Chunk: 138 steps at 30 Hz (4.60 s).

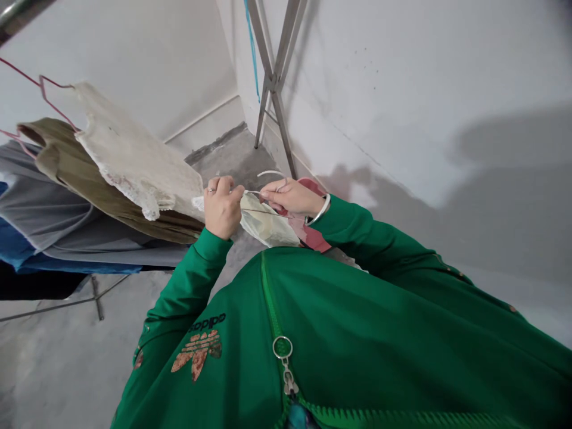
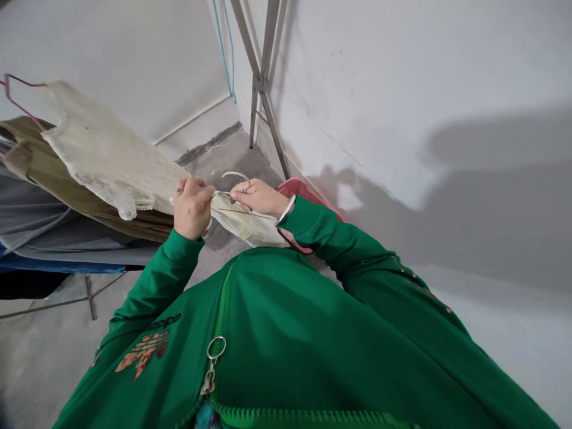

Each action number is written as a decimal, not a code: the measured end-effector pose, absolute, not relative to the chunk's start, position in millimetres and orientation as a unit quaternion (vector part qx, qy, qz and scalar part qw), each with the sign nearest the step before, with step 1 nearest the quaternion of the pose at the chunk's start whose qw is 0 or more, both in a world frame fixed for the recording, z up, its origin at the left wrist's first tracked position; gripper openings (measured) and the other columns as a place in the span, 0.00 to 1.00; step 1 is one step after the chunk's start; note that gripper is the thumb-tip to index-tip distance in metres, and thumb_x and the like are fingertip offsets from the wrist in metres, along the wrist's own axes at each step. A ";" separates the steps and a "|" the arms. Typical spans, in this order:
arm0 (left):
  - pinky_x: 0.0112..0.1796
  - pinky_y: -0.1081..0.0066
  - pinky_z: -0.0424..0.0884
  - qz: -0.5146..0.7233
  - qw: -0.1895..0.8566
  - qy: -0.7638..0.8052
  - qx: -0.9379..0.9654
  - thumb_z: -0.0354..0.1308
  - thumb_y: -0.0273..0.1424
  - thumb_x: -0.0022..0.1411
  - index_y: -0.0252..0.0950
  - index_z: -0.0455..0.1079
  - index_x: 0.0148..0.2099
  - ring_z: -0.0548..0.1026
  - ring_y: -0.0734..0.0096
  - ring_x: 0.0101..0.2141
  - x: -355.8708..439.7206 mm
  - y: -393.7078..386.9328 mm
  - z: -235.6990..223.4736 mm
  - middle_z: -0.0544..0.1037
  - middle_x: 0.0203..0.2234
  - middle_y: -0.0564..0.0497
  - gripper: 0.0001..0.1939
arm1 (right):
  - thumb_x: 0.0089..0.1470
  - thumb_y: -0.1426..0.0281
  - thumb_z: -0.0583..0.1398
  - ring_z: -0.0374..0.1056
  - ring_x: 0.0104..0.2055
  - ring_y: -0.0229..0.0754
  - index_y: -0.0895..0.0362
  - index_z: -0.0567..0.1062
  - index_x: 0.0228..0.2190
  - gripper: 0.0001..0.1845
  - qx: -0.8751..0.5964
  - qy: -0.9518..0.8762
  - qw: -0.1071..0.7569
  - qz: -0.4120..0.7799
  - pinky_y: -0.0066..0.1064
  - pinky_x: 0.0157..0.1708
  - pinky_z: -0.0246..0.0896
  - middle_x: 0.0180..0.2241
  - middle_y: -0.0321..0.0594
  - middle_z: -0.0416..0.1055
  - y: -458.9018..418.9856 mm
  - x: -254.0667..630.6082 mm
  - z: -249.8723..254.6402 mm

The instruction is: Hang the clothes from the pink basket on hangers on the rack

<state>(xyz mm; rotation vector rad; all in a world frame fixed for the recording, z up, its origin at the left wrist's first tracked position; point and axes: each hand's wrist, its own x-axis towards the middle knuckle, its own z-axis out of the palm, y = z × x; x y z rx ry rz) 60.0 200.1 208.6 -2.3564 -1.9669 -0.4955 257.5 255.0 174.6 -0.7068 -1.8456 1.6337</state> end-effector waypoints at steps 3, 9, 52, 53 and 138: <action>0.44 0.63 0.66 -0.139 -0.035 -0.625 -0.767 0.48 0.27 0.65 0.39 0.73 0.46 0.72 0.58 0.43 56.2 200.0 208.8 0.76 0.39 0.43 0.13 | 0.60 0.59 0.56 0.53 0.17 0.29 0.59 0.73 0.28 0.17 -0.249 -0.720 0.260 0.594 0.24 0.21 0.49 0.14 0.28 0.59 264.5 254.9 170.9; 0.43 0.70 0.67 -0.207 -0.067 -0.640 -0.737 0.49 0.32 0.67 0.38 0.71 0.46 0.74 0.62 0.41 37.3 198.0 212.6 0.77 0.39 0.45 0.11 | 0.55 0.64 0.60 0.65 0.38 0.41 0.57 0.70 0.35 0.09 -0.324 -0.722 0.531 0.305 0.37 0.43 0.63 0.33 0.41 0.68 263.3 254.4 158.3; 0.36 0.67 0.64 -0.273 0.140 -0.681 -0.665 0.50 0.34 0.66 0.39 0.76 0.43 0.70 0.66 0.31 -24.8 147.6 225.4 0.68 0.27 0.48 0.13 | 0.62 0.58 0.54 0.62 0.60 0.47 0.55 0.68 0.55 0.24 -0.233 -0.863 0.390 0.224 0.48 0.60 0.58 0.57 0.50 0.67 271.5 313.5 115.1; 0.36 0.68 0.65 -0.281 0.136 -0.677 -0.667 0.50 0.35 0.66 0.39 0.76 0.43 0.70 0.67 0.31 -25.7 147.6 226.9 0.69 0.27 0.48 0.13 | 0.62 0.57 0.54 0.61 0.61 0.49 0.55 0.66 0.57 0.26 -0.261 -0.857 0.391 0.210 0.50 0.61 0.56 0.58 0.51 0.65 275.7 314.0 116.2; 0.42 0.63 0.76 -0.375 0.098 -0.610 -0.691 0.51 0.32 0.66 0.38 0.71 0.47 0.77 0.62 0.42 -28.3 141.0 168.3 0.76 0.41 0.42 0.11 | 0.39 0.50 0.68 0.72 0.35 0.47 0.55 0.80 0.29 0.22 -0.423 -0.693 0.296 0.503 0.34 0.33 0.66 0.31 0.41 0.77 314.0 310.8 300.5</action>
